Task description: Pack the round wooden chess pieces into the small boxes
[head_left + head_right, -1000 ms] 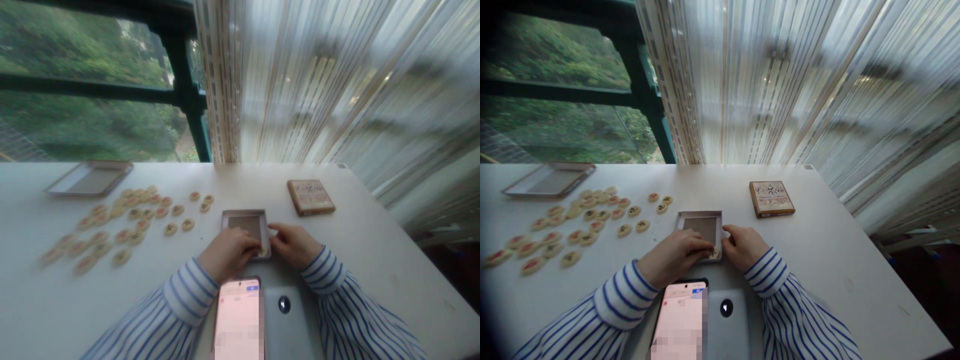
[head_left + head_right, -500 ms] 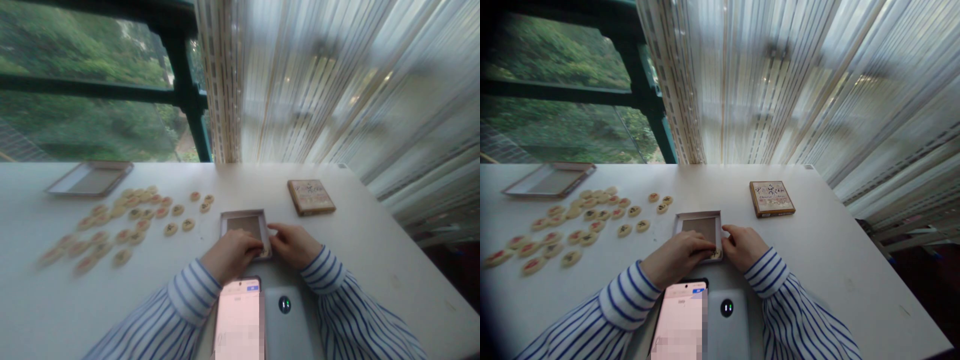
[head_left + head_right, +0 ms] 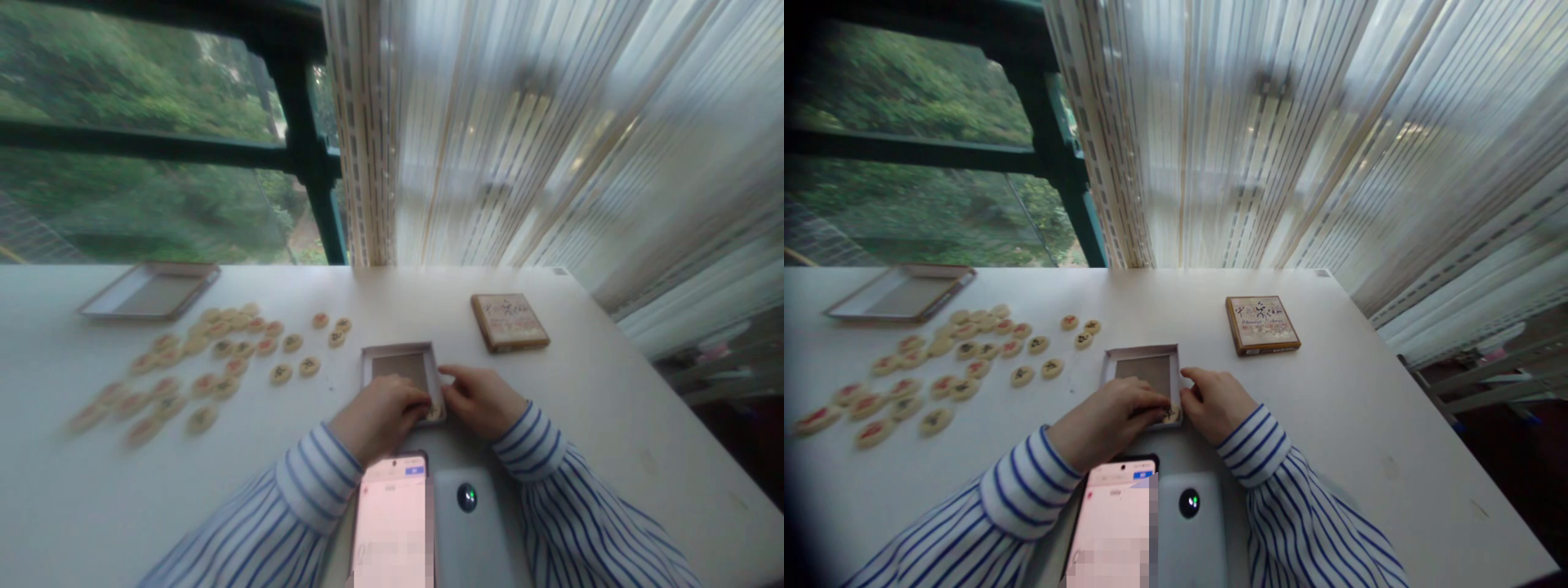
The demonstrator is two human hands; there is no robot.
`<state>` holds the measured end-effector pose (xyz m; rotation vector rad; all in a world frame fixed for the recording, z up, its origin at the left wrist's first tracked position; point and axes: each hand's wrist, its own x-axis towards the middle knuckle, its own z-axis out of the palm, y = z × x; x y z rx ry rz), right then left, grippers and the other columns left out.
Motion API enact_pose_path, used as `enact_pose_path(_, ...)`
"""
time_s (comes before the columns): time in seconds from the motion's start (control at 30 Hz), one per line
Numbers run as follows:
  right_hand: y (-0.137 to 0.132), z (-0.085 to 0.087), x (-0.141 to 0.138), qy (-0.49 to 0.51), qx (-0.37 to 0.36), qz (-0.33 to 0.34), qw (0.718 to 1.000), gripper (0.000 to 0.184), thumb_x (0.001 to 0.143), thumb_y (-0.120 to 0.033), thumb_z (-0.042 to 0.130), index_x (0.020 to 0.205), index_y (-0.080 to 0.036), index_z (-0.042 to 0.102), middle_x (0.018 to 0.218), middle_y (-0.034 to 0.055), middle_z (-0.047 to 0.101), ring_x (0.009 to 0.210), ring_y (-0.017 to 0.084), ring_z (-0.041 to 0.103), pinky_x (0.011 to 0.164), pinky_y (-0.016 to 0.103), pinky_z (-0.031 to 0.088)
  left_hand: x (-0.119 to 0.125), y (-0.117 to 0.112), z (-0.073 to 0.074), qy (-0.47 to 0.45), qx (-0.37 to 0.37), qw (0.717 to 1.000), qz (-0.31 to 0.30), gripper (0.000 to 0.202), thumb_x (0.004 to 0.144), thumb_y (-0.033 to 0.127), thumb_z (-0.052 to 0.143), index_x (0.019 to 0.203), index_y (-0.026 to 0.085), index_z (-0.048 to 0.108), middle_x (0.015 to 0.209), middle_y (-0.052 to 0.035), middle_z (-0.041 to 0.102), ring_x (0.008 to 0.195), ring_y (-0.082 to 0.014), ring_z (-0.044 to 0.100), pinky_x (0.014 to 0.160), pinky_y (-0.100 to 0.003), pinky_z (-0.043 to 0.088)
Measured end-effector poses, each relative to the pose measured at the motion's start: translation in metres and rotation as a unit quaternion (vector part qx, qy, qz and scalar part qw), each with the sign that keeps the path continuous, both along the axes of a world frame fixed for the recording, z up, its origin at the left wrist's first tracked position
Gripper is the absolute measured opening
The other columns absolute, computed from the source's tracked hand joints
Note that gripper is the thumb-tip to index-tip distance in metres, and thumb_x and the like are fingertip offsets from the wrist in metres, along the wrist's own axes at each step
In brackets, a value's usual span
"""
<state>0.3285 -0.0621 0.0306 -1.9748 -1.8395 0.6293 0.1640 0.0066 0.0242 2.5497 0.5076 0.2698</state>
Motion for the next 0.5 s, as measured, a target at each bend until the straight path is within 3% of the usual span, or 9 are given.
enact_pose_path(0.17,-0.001,0.0,0.0,0.015,0.003,0.0,1.0,0.038,0.077,-0.024,0.044,0.112,-0.013,0.056,0.067,0.0033,0.066,0.056,0.012,0.056,0.056,0.022,0.041,-0.01,0.001,0.005,-0.013,0.035,0.998,0.05,0.023,0.082,0.022,0.043,0.084,0.021,0.066,0.077,-0.0041,0.066,0.073,-0.0156,0.059,0.067,-0.026,0.044)
enact_pose_path(0.37,-0.002,0.002,-0.002,0.01,0.004,-0.004,1.0,0.038,0.078,-0.024,0.043,0.111,-0.015,0.056,0.064,0.0024,0.064,0.053,0.012,0.053,0.053,0.022,0.038,-0.043,0.002,0.01,-0.088,0.13,0.952,0.261,0.026,0.081,0.03,0.045,0.095,0.017,0.062,0.09,-0.0067,0.062,0.084,-0.0187,0.057,0.078,-0.031,0.043)
enact_pose_path(0.5,-0.002,0.0,-0.001,0.004,0.007,-0.007,1.0,0.038,0.078,-0.026,0.042,0.111,-0.014,0.057,0.06,0.0015,0.061,0.05,0.011,0.05,0.052,0.022,0.037,-0.058,0.0,0.001,-0.061,0.091,0.946,0.305,0.031,0.08,0.033,0.044,0.103,0.016,0.058,0.1,-0.0077,0.059,0.079,-0.0173,0.058,0.075,-0.031,0.046)
